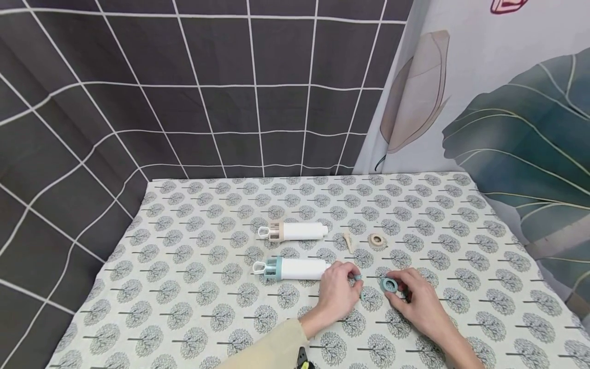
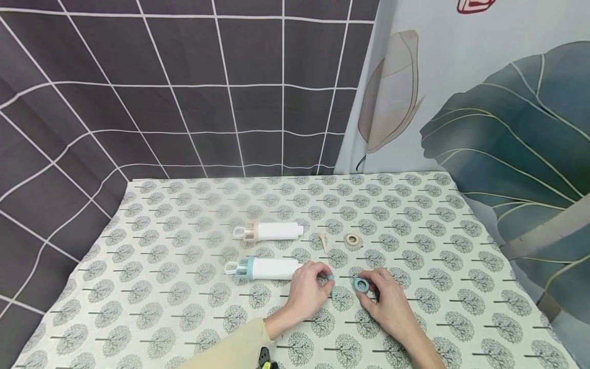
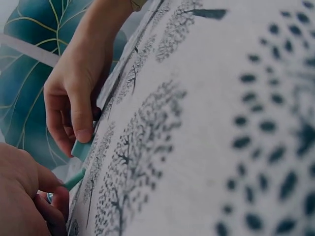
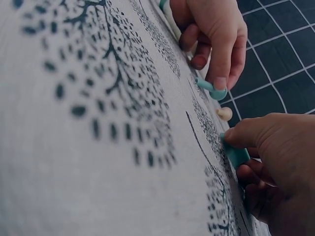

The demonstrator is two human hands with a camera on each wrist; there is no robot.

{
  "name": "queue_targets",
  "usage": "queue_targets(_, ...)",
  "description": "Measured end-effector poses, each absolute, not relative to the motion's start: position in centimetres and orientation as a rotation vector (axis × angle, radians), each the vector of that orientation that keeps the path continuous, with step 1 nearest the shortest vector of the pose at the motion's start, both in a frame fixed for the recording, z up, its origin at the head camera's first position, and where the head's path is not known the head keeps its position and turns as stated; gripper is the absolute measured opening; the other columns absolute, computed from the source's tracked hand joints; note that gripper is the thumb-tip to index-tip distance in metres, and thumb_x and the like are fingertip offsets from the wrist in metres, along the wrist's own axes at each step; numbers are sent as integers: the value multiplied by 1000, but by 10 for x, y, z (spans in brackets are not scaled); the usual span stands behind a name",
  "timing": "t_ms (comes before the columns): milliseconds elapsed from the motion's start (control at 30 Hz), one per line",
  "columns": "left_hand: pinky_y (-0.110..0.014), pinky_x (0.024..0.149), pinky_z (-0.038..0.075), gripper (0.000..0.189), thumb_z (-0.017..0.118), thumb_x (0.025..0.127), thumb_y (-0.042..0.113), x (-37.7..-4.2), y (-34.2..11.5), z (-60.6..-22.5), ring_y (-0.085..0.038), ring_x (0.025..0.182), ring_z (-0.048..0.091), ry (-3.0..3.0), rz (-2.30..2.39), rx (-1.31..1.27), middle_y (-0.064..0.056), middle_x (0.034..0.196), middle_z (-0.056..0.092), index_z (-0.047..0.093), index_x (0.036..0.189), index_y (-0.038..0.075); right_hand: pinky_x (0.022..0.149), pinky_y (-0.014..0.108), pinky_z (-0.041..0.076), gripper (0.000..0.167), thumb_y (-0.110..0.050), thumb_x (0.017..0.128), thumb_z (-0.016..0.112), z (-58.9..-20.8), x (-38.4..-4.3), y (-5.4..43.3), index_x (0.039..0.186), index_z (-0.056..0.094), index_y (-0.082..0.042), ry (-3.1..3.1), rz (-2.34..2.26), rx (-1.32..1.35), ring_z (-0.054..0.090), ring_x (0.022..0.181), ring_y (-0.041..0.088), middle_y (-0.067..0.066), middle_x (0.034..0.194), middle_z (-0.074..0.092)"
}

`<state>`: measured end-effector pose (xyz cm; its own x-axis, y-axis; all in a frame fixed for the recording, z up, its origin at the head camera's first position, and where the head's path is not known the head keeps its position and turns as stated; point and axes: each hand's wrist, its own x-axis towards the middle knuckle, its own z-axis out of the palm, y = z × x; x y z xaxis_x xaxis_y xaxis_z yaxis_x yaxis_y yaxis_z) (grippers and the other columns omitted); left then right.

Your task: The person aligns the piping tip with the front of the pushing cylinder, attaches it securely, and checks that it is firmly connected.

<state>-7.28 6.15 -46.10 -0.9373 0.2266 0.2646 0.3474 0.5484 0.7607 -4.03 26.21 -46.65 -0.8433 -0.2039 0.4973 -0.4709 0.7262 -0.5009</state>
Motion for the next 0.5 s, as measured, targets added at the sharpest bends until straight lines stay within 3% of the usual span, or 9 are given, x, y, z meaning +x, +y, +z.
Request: queue_targets(500, -24, 76, 44, 15, 80, 76, 3, -73, 58, -459, -3, 72, 54, -2603, -1427, -498, 8, 76, 63, 70, 81, 12, 61, 13, 40, 46, 7, 61, 86, -466, -38, 262, 102, 69, -3, -2501, 915, 498, 51, 72, 8, -5, 89, 58)
